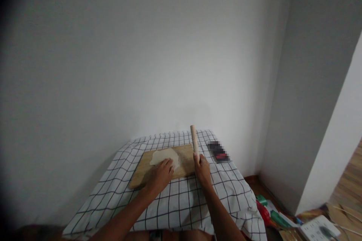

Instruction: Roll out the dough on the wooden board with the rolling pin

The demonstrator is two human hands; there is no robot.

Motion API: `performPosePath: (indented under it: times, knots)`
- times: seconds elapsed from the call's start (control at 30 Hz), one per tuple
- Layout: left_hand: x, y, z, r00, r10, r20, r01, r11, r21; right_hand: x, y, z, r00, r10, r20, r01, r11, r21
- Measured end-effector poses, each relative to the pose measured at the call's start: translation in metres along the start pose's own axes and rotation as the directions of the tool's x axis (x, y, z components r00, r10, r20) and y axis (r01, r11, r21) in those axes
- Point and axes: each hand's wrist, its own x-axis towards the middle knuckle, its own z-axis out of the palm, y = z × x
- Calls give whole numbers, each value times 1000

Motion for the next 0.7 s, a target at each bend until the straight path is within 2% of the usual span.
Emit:
performPosePath:
  times: [0.1, 0.3, 0.47, 0.57, 0.7]
  knots:
    - [-5, 2, 3, 1000, 24, -13, -23, 998, 56, -1, -1, 0, 1000, -4, -4, 4, 1000, -1]
    - [2, 1, 12, 998, -56, -25, 57, 996, 74, -1, -2, -2, 1000, -30, 0, 30, 999, 15]
    - [26, -22, 19, 992, -65, 111, 62, 998, 33, 1, -1, -1, 1000, -25, 3, 25, 1000, 12]
    - [48, -34, 18, 970, -186, 156, 179, 982, 53, 2, 0, 0, 1000, -23, -2, 23, 1000, 10]
    - [69, -36, 20, 922, -373, 102, 362, 925, 113, 2, -2, 0, 1000, -18, 2, 18, 1000, 19]
